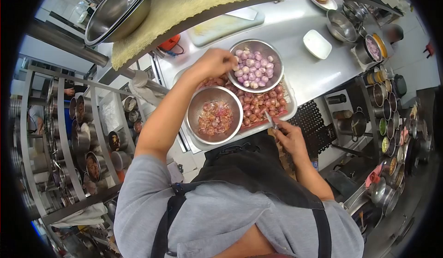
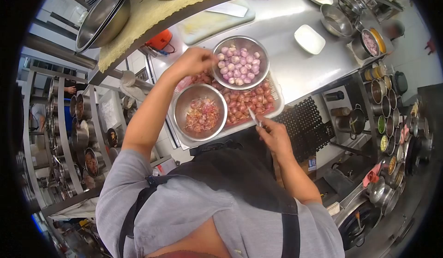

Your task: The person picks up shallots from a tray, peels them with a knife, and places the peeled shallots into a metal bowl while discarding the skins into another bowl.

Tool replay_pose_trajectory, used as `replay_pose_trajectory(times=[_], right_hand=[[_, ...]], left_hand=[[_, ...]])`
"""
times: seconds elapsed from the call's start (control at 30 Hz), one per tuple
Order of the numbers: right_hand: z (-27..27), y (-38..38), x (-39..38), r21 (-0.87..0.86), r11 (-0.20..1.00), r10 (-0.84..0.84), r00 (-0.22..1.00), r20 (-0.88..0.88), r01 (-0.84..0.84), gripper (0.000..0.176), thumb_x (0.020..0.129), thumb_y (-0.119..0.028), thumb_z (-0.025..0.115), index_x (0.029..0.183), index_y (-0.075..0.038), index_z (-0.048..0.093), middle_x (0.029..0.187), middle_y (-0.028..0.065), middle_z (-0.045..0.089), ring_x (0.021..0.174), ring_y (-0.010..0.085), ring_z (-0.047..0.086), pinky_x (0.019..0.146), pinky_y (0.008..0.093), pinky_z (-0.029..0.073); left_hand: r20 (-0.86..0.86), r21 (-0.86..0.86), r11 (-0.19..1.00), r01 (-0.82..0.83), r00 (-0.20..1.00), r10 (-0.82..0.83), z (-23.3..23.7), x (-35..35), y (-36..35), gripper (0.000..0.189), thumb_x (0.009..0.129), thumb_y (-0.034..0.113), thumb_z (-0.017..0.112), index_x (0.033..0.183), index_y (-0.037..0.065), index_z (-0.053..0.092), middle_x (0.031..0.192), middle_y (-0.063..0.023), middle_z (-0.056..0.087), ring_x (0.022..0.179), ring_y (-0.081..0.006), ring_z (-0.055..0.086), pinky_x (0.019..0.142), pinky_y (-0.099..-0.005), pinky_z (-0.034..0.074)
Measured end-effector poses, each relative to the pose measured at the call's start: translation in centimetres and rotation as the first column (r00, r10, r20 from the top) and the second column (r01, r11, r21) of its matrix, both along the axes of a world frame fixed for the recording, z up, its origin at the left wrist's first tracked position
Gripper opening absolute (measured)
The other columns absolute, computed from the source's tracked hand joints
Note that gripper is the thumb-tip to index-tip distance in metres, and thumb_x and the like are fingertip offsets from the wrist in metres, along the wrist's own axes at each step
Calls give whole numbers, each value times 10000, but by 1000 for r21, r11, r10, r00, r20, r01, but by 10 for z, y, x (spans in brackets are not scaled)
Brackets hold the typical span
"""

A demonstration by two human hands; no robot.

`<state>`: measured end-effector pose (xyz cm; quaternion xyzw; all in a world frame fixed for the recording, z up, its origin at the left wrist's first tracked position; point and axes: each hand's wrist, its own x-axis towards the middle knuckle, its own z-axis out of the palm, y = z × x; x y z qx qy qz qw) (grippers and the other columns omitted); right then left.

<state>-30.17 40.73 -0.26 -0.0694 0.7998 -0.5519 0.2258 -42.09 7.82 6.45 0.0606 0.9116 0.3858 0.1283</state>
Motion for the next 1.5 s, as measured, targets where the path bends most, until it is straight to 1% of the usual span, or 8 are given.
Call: replay_pose_trajectory(times=[0.07, 0.13, 0.37, 0.63, 1.17, 1.37, 1.43, 1.5], right_hand=[[-2, -7, -13, -39, 999, 15, 1000, 7, -15, 377, 853, -58, 639, 1222, 7, 597, 718, 69, 632, 559, 106, 568, 527, 264, 456], [-4, -16, -21, -70, 997, 40, 999, 22, -38, 378, 853, -49, 638, 1222, 21, 590, 766, 68, 640, 575, 101, 563, 534, 250, 460], [-9, -57, -43, -99, 976, 193, 980, -45, -196, 366, 857, -58, 637, 1212, 18, 592, 830, 79, 656, 629, 104, 574, 576, 254, 472], [-13, -60, -42, -128, 953, 278, 960, 20, -274, 404, 872, -77, 643, 1254, 25, 561, 837, 37, 656, 593, 78, 538, 507, 224, 415], [-1, -34, -112, -260, 958, 148, 985, 93, -119, 369, 876, -48, 624, 1226, 52, 569, 818, 40, 602, 593, 79, 549, 526, 224, 437], [17, -35, -127, -301, 943, 155, 988, 23, -141, 334, 891, -136, 632, 1175, 38, 608, 837, 89, 667, 638, 106, 584, 599, 252, 482], [17, -44, -125, -254, 947, 210, 977, 34, -195, 335, 896, -151, 626, 1175, 35, 611, 851, 104, 685, 680, 119, 614, 642, 258, 497], [13, -57, -118, -266, 923, 233, 954, -191, -278, 347, 900, -178, 617, 1186, 18, 613, 876, 145, 704, 767, 173, 666, 722, 286, 508]], left_hand=[[300, 262, 958, -118, 953, 35, -13, 40, -17, 202, 778, 104, 588, 941, 30, 682, 912, -169, 685, 821, -322, 660, 750, -379, 515], [11, -89, 931, 355, 935, -355, -55, 82, -33, 191, 790, 129, 609, 937, 32, 682, 918, -169, 686, 762, -329, 665, 720, -382, 528], [-16, -427, 887, -177, 982, 188, -47, 105, -40, 230, 786, 135, 596, 985, 43, 668, 899, -175, 673, 857, -360, 640, 763, -449, 499], [-565, -241, 937, -252, 821, 75, -37, 9, 23, 272, 778, 134, 613, 1032, 45, 646, 996, -159, 636, 1004, -350, 582, 827, -435, 489], [-451, -367, 904, -221, 892, 35, -70, -43, 44, 212, 796, 129, 614, 991, 46, 610, 939, -150, 597, 944, -338, 586, 821, -457, 490], [-206, 164, 878, -450, 855, 476, -54, 13, 57, 176, 798, 68, 645, 959, 34, 580, 933, -152, 659, 785, -261, 647, 673, -362, 519], [83, 793, 476, -380, 841, 534, -60, 43, 65, 204, 812, 14, 628, 1002, 39, 557, 937, -133, 669, 777, -205, 667, 592, -297, 503], [253, 865, 277, -418, 842, 477, -52, 71, 77, 264, 827, -28, 631, 1061, 26, 522, 937, -98, 656, 819, -166, 653, 595, -244, 487]])
